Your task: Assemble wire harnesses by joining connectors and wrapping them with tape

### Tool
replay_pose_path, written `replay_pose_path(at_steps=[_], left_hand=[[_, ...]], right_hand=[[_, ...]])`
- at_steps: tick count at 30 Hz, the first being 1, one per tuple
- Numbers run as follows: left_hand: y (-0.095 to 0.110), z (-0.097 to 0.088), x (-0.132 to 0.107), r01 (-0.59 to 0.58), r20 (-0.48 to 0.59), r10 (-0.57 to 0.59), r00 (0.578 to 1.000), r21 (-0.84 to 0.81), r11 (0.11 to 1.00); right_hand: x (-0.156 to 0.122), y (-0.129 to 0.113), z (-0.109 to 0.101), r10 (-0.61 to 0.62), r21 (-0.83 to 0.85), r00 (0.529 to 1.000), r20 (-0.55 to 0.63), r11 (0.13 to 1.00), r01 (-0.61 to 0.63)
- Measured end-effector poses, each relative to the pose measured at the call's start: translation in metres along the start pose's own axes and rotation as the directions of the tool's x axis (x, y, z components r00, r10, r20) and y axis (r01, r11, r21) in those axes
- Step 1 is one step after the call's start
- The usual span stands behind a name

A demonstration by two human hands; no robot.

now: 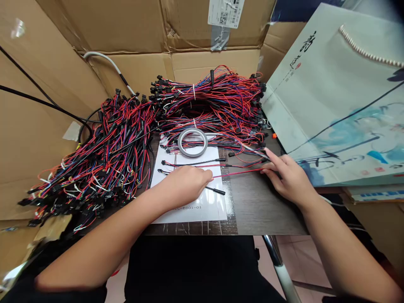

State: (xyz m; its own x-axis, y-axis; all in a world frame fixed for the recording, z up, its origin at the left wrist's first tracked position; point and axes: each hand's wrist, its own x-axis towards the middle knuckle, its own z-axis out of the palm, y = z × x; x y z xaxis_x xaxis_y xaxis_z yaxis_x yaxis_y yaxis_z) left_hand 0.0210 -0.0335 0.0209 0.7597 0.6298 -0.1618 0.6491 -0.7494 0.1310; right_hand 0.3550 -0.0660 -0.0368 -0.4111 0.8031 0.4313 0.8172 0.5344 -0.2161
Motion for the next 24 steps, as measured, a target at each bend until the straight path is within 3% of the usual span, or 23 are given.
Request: replay_pose_path(at_steps=[5, 11, 14, 19, 24], left_hand=[[-0.010, -0.004, -0.009, 0.013, 0.032, -0.011, 0.999, -0.036, 0.999], [-0.026, -0.007, -0.019, 0.044, 0.090, -0.023, 0.996, -0.246, 0.968], [-0.032, -0.004, -0.024, 0.014, 0.053, 0.002, 0.999, -0.294, 0.956], [-0.039, 0.002, -0.029, -0.073, -0.114, 0.052, 0.992, -0.196, 0.978], [-0.048, 0.006, -0.033, -0.044, -0.097, 0.024, 0.995, -0.213, 0.976]], right_hand=[[0.000, 0.000, -0.001, 0.003, -0.006, 1.000, -0.004, 1.000, -0.003], [0.001, 0.001, -0.001, 0.018, -0.054, 1.000, -0.006, 0.998, -0.019], [0.001, 0.002, 0.000, 0.018, -0.039, 1.000, 0.007, 0.999, -0.018], [0.000, 0.001, 0.000, 0.018, -0.047, 1.000, 0.013, 0.999, -0.018], [-0.001, 0.002, 0.000, 0.025, -0.054, 1.000, 0.008, 0.998, -0.024]])
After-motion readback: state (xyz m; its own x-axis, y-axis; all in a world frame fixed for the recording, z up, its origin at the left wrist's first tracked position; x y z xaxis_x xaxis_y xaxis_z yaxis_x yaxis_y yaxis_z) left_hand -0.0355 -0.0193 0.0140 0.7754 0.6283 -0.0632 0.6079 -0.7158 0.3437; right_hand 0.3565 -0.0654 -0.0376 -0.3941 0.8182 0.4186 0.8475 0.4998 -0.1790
